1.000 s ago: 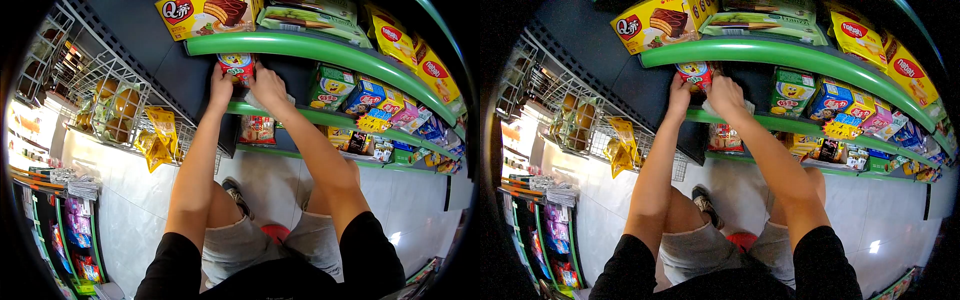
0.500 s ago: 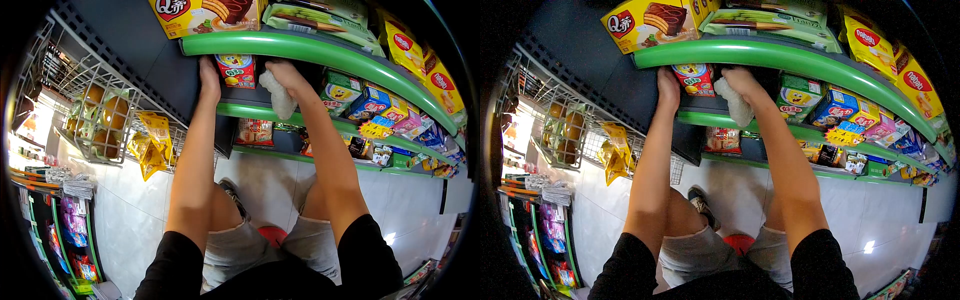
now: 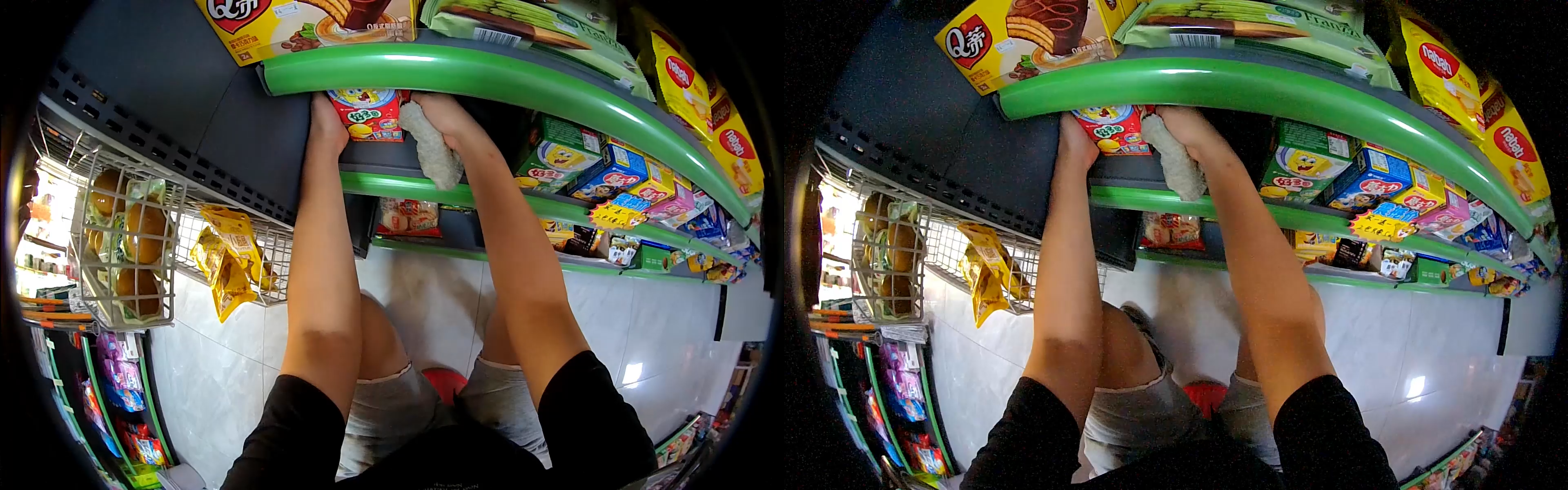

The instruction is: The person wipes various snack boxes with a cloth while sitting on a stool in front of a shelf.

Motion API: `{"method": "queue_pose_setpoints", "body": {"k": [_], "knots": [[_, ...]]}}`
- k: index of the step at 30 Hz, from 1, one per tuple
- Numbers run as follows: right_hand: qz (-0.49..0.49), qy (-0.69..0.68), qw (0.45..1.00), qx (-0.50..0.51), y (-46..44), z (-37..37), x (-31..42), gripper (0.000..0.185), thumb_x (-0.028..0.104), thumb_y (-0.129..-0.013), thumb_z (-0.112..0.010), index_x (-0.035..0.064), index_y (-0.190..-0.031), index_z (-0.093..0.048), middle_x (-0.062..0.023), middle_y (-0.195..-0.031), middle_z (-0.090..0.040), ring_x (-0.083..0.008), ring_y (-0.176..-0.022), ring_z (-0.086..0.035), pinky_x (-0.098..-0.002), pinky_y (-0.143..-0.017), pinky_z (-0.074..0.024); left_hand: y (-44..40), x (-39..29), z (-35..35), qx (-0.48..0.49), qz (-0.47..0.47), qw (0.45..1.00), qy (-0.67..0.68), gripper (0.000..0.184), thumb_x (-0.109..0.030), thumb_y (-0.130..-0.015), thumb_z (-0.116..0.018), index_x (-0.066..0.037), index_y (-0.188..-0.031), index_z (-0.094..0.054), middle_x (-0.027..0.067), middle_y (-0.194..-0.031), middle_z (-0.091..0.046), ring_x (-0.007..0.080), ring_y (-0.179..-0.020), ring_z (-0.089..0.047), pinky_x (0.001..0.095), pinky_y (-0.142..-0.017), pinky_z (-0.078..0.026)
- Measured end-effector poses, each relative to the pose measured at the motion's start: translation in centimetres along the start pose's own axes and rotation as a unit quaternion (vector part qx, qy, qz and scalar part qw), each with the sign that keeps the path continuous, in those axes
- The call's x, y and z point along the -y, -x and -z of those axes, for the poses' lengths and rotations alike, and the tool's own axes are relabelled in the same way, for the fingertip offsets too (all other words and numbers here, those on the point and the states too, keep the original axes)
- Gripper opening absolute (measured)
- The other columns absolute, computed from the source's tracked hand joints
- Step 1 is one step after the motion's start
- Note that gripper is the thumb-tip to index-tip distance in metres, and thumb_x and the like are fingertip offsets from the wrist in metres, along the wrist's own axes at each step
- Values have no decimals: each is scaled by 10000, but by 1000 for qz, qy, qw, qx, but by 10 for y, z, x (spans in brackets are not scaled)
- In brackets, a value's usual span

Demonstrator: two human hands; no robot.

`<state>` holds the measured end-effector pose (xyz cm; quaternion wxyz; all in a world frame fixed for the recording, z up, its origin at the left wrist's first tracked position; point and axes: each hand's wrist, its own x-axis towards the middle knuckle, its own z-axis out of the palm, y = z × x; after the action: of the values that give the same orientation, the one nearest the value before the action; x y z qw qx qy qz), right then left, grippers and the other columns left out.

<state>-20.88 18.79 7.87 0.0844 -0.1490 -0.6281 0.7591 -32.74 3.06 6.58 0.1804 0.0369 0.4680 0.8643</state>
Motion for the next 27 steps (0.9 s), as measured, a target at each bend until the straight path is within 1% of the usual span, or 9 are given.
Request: {"method": "queue_pose_setpoints", "body": {"k": [3, 6, 9, 14, 17, 20, 22, 24, 27], "knots": [[-32, 1, 999, -3, 5, -2, 5, 280, 153, -966, -529, -53, -1144, -595, -154, -1048, -653, -214, -888, -628, -338, -766, -521, -6, 3, 4, 13, 12, 1000, -8, 518, -419, -1050, -335, -32, -1339, -522, 165, -1346, -579, 292, -1197, -596, 461, -1010, -491], [9, 54, 999, -5, 0, 1, 0, 306, 174, -972, -524, -51, -1170, -588, -155, -1073, -650, -217, -937, -621, -340, -804, -514, 2, 1, -3, -1, -1, 1000, -7, 506, -409, -1049, -336, -36, -1323, -541, 163, -1334, -592, 289, -1184, -606, 460, -1001, -498], [-49, 105, 993, 30, 0, 3, 4, 328, 179, -971, -509, -46, -1201, -574, -150, -1102, -646, -218, -959, -614, -348, -831, -505, 1, 2, 1, 22, 11, 1000, -10, 494, -401, -1049, -340, -38, -1301, -560, 156, -1314, -609, 281, -1163, -620, 454, -999, -500], [-4, 167, 985, 39, 3, -1, 0, 447, 161, -948, -507, -36, -1350, -513, -167, -1314, -592, -231, -1122, -583, -334, -962, -457, 13, 2, 1, 11, -2, 1000, -25, 482, -403, -1048, -342, -52, -1280, -577, 143, -1285, -632, 267, -1132, -637, 441, -980, -510], [29, 216, 974, 67, -8, 5, -12, 501, 154, -940, -517, -23, -1407, -472, -180, -1371, -562, -240, -1192, -554, -331, -1012, -429, 22, 0, 3, 1, 10, 999, -34, 476, -409, -1047, -345, -66, -1266, -592, 133, -1270, -644, 260, -1114, -646, 431, -959, -518], [9, 283, 955, 86, -3, 7, -3, 504, 144, -929, -531, -21, -1402, -477, -182, -1367, -566, -243, -1193, -554, -336, -1014, -432, 35, -4, 3, -8, 12, 998, -56, 468, -416, -1046, -356, -80, -1253, -608, 116, -1246, -660, 249, -1085, -657, 417, -941, -523], [22, 279, 955, 95, -4, 7, -8, 512, 159, -919, -549, -30, -1390, -486, -196, -1358, -572, -248, -1188, -564, -342, -1002, -443, 41, -5, 7, 1, 6, 998, -67, 460, -407, -1047, -359, -80, -1250, -610, 113, -1233, -667, 244, -1077, -661, 415, -936, -525], [60, 345, 934, 77, -15, 8, -20, 519, 168, -908, -548, -53, -1374, -491, -223, -1338, -582, -267, -1172, -582, -349, -986, -456, 47, -7, 8, 0, 0, 998, -58, 447, -391, -1047, -361, -77, -1244, -611, 108, -1234, -667, 241, -1078, -660, 414, -934, -525], [34, 368, 926, 74, 19, -4, 12, 519, 153, -897, -528, -85, -1356, -488, -271, -1320, -580, -319, -1179, -588, -365, -978, -459, 54, -4, 10, -8, 2, 1000, -27, 442, -386, -1047, -370, -77, -1280, -584, 80, -1197, -676, 200, -1034, -663, 353, -900, -522]]}}
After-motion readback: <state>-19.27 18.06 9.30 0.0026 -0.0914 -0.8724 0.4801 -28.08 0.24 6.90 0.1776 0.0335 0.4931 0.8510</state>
